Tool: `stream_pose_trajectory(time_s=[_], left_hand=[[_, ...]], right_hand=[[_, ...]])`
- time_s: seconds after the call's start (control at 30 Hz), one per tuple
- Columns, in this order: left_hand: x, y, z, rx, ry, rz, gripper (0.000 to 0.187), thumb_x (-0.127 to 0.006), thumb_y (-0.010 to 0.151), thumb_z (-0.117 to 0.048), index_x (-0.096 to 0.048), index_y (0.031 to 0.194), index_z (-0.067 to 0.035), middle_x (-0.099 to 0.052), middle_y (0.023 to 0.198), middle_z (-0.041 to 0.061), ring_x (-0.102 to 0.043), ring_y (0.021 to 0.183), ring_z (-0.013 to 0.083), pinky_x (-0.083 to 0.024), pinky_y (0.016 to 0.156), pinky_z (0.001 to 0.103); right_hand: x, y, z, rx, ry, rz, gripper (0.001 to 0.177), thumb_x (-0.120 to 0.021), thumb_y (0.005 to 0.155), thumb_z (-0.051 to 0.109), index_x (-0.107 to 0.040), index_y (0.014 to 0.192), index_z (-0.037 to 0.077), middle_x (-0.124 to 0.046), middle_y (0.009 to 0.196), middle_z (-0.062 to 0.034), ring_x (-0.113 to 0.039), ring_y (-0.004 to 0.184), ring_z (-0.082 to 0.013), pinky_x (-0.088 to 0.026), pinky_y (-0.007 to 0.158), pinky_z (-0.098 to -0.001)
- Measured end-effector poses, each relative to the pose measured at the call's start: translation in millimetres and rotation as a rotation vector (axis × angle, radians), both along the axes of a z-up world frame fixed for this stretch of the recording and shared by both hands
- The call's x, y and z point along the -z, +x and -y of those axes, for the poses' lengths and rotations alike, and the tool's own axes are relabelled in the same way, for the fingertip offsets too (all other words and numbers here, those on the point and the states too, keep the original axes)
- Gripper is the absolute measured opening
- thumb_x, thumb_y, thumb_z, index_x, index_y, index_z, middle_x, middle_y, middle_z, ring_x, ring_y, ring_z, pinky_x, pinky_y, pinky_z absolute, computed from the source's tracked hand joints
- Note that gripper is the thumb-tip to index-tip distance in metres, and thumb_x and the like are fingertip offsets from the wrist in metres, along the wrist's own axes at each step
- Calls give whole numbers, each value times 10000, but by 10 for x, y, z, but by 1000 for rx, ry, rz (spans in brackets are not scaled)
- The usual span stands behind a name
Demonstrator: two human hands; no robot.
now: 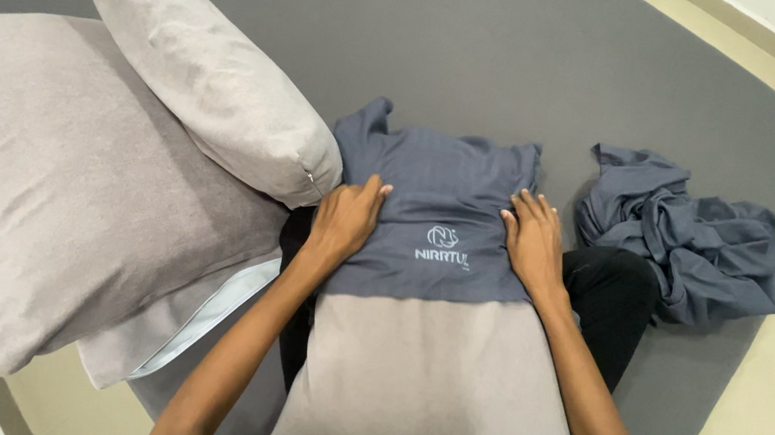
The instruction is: The person puts pillowcases onto pillows by hand, smoothing the fabric and tucking in the edges.
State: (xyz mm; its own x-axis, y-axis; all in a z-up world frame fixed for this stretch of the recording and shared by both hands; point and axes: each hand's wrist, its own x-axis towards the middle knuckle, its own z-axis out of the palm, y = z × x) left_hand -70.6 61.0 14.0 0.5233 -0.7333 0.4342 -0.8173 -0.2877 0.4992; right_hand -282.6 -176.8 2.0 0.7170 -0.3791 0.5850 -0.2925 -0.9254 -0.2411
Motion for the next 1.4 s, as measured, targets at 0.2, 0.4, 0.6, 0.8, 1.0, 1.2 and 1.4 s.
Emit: stream_pose_trajectory(time_s=[0.2, 0.4, 0.6, 0.8, 1.0, 1.2, 1.4], left_hand=[[-331, 10, -233, -176, 251, -83, 329, -607, 973, -377, -618, 1147, -98, -672, 743, 184, -680, 699, 402, -503, 586, 518], [-98, 222, -67, 165, -93, 72, 191, -632, 953, -250, -619, 983, -61, -653, 1145, 180, -659, 963, 350, -543, 742, 454], [-86, 34, -299, 87, -164, -33, 412, -631, 983, -306, -624, 1231, 23, -648, 1030, 188, -625, 883, 402, -509, 763, 473], [-194, -490, -630, -149, 126, -140, 379, -651, 988, -402, -704, 853, -52, -670, 903, 130, -654, 972, 320, -496, 929, 460], [-341, -878, -1007, -102, 152, -469, 890, -982, 701, -500, -555, 1363, -88, -538, 1136, 264, -640, 967, 427, -500, 788, 466], [-881, -920, -371, 12, -368, -520, 390, -791, 699, -120, -415, 778, -50, -457, 707, 70, -447, 711, 114, -442, 647, 297], [-2126, -921, 1090, 633, -460, -776, 441, -804, 783, -196, -623, 1179, -128, -669, 1022, -32, -741, 898, 165, -630, 795, 329]], right_hand=[[168, -100, -41, -79, 192, 52, 144, -582, 1059, 125, -621, 1073, -13, -666, 1049, -203, -625, 1054, -421, -462, 1142, -464], [-102, -383, -101, -4, 308, -2, 230, -602, 1051, 247, -642, 995, 28, -673, 921, -139, -598, 855, -340, -453, 852, -425], [-346, -282, -268, -37, 63, -299, 485, -675, 915, 481, -749, 1180, 81, -647, 1077, -109, -565, 1035, -270, -372, 1015, -483], [-526, -350, -442, -3, 23, -419, 382, -650, 924, 443, -779, 993, 91, -581, 1392, -74, -454, 1366, -295, -271, 1160, -577], [-759, -704, -988, 65, 139, -403, 605, -645, 879, 509, -667, 1234, 19, -435, 1540, -153, -363, 1421, -365, -248, 1142, -566], [-562, -730, -1168, -183, 560, -116, 659, -579, 939, 424, -419, 1444, 32, -366, 1534, -173, -378, 1362, -383, -329, 1089, -487], [-350, -664, -643, -222, 1257, 358, 309, -439, 1017, 381, -451, 988, 73, -486, 1034, -129, -509, 963, -295, -455, 890, -416]])
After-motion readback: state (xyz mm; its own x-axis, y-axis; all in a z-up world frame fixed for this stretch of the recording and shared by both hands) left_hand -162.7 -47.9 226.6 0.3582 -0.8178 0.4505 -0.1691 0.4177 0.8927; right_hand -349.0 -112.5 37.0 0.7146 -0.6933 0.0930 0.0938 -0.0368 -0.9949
